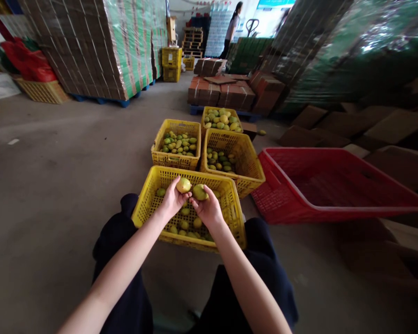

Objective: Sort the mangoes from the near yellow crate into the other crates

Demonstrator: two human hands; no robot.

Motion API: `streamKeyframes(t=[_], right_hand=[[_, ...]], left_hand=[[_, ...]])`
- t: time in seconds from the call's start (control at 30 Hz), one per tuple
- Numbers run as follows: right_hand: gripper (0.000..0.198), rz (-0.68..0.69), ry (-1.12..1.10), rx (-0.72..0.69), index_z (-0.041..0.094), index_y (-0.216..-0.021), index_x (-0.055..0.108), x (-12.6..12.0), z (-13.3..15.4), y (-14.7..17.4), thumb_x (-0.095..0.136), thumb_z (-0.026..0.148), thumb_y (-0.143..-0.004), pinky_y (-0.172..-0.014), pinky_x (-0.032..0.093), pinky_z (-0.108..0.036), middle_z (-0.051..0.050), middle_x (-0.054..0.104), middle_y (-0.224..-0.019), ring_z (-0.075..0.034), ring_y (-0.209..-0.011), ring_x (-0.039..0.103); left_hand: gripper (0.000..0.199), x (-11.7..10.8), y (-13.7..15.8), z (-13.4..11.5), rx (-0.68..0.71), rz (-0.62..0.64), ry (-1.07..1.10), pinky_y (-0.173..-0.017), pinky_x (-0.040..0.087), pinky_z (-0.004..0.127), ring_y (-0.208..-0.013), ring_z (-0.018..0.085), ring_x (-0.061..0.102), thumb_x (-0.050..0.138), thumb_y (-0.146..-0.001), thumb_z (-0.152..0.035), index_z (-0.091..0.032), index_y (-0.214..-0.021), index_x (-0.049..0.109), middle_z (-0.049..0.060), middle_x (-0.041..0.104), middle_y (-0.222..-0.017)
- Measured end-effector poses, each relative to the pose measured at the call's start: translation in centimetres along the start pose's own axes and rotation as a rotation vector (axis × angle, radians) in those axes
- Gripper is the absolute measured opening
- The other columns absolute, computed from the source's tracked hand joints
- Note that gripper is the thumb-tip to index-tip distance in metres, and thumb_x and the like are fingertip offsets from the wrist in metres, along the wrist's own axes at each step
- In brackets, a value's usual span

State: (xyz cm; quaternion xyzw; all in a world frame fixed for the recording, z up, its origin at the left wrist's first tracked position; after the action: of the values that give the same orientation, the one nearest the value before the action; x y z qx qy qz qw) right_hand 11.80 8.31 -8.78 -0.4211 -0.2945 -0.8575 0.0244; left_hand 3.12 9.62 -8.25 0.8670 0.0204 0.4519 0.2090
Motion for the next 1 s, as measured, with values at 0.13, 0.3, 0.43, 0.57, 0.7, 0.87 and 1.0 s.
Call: streamKeyframes(t=[0.13,0.3,0.43,0.57,0.7,0.87,1.0], right_hand=[[0.009,0.001,0.04,-0.056,0.02,-0.083,0.059,0.0,0.5,-0.1,0.066,0.016,-0.08,-0.043,0.057,-0.018,0.001,0.071,-0.064,-0.012,-0.044,0.065],[0.004,0.009,0.068,-0.062,0.018,-0.082,0.058,0.0,0.5,-0.2,0.062,0.016,-0.083,-0.04,0.055,-0.018,-0.001,0.071,-0.064,-0.012,-0.04,0.063],[0.012,0.008,0.122,-0.063,0.016,-0.083,0.058,-0.2,0.5,-0.3,0.054,0.026,-0.09,-0.036,0.052,-0.02,-0.003,0.069,-0.061,-0.015,-0.038,0.063],[0.022,0.033,0.168,-0.145,0.016,-0.085,0.058,-0.5,0.9,-0.7,0.065,0.037,-0.083,-0.037,0.052,-0.022,-0.003,0.07,-0.067,-0.015,-0.04,0.064],[0.037,-0.021,0.282,-0.459,0.02,-0.088,0.056,-0.9,3.2,0.2,0.082,0.034,-0.066,-0.039,0.05,-0.022,0.005,0.067,-0.068,-0.012,-0.042,0.061],[0.052,-0.091,0.469,-0.821,0.023,-0.094,0.057,-0.2,5.5,3.2,0.089,0.017,-0.054,-0.055,0.053,-0.021,0.007,0.067,-0.074,-0.011,-0.059,0.062],[0.062,-0.075,0.594,-0.94,0.024,-0.1,0.058,0.6,5.7,4.4,0.087,0.008,-0.049,-0.073,0.055,-0.023,0.003,0.071,-0.091,-0.013,-0.079,0.067]], left_hand=[[0.015,0.3,-0.1,-0.6,0.08,0.036,-0.008,-0.044,0.044,0.016,-0.052,0.008,0.054,0.065,-0.085,-0.025,-0.012,-0.08,0.06,0.004,0.063,-0.071],[0.025,0.9,0.1,-0.8,0.151,0.088,-0.096,-0.045,0.04,0.015,-0.054,0.005,0.053,0.081,-0.07,-0.022,-0.011,-0.079,0.061,0.0,0.06,-0.072],[0.04,1.2,0.6,-1.5,0.247,0.11,-0.16,-0.043,0.035,0.015,-0.051,0.003,0.05,0.089,-0.06,-0.03,-0.013,-0.082,0.06,-0.003,0.059,-0.071],[0.046,0.9,1.1,-3.0,0.381,0.023,-0.347,-0.041,0.032,0.016,-0.045,0.003,0.047,0.091,-0.057,-0.032,-0.016,-0.086,0.058,-0.005,0.059,-0.066],[0.054,0.3,1.8,-4.7,0.493,-0.099,-0.443,-0.049,0.042,0.016,-0.055,0.007,0.057,0.092,-0.05,-0.016,-0.016,-0.095,0.062,-0.001,0.068,-0.078],[0.073,0.4,3.8,-6.4,0.654,-0.098,-0.46,-0.084,0.054,0.022,-0.11,0.022,0.065,0.087,-0.039,0.003,-0.02,-0.106,0.069,0.008,0.068,-0.119],[0.076,0.7,5.5,-7.1,0.685,-0.041,-0.562,-0.088,0.056,0.024,-0.125,0.027,0.058,0.086,-0.042,0.004,-0.023,-0.112,0.07,0.009,0.064,-0.13]])
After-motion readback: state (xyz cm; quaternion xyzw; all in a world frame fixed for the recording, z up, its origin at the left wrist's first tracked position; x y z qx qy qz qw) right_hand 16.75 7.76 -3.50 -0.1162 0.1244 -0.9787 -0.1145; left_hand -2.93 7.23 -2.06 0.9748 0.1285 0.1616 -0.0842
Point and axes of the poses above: each hand's wrist, its own y-axis away from the middle knuckle, its own x-axis out of the palm, z = x × y, the point moved 9 cm from there along -y, towards the middle knuckle
